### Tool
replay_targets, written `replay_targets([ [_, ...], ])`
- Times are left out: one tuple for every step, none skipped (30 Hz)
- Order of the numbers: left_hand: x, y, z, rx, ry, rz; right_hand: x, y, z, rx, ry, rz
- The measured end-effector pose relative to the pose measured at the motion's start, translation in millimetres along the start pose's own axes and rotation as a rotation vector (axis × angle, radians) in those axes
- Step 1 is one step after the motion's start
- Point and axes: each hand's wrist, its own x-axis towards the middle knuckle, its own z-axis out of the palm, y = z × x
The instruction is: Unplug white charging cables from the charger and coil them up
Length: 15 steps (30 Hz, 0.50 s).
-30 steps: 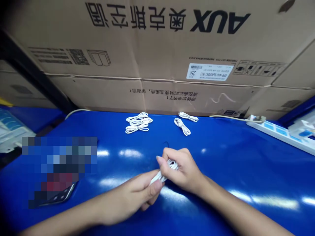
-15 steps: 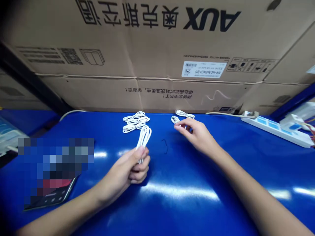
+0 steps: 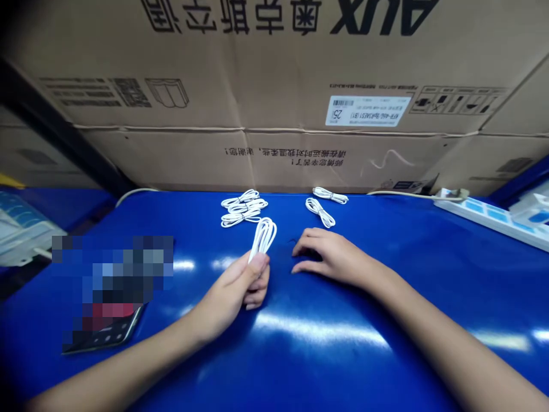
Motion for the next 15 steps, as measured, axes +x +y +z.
replay_targets([
  [-1.0,-0.6,0.7,0.016,-0.002,0.009,0.9,-0.2,1.5,0.025,0.003,-0.010],
  [-2.8,-1.2,1.6,0.043,-0.010,0.025,1.8,-0.7,3.1,0.043,0.004,-0.020],
  [-5.1,-1.9,2.7,0.079,-0.025,0.047,2.8,-1.6,4.6,0.054,0.012,-0.027],
  [-7.7,-2.6,3.9,0.121,-0.047,0.070,3.7,-3.2,6.0,0.068,0.029,-0.024],
  [-10.5,-3.3,5.1,0.162,-0.076,0.087,4.4,-5.6,7.2,0.090,0.058,-0.015],
  [-13.0,-3.9,6.3,0.195,-0.108,0.095,5.0,-8.9,8.3,0.125,0.095,0.001],
  [-15.0,-4.6,7.3,0.215,-0.138,0.094,5.4,-12.9,9.4,0.172,0.142,0.021],
  [-16.2,-5.4,8.0,0.218,-0.159,0.090,5.5,-17.6,10.4,0.224,0.191,0.042],
  [-16.6,-6.3,8.4,0.202,-0.169,0.085,5.5,-22.6,11.5,0.276,0.235,0.058],
  [-16.1,-7.2,8.6,0.168,-0.168,0.080,5.4,-27.7,12.6,0.323,0.270,0.066],
  [-15.0,-8.3,8.4,0.122,-0.157,0.075,5.2,-32.4,13.9,0.358,0.295,0.062],
  [-13.4,-9.5,8.1,0.070,-0.137,0.070,5.0,-36.5,15.2,0.380,0.314,0.048],
  [-11.7,-10.6,7.7,0.019,-0.115,0.060,4.8,-39.7,16.6,0.391,0.325,0.026],
  [-10.0,-11.6,7.3,-0.024,-0.095,0.048,4.7,-42.0,18.0,0.391,0.337,-0.003],
  [-8.6,-12.5,6.9,-0.055,-0.079,0.038,4.6,-43.2,19.2,0.383,0.351,-0.030],
])
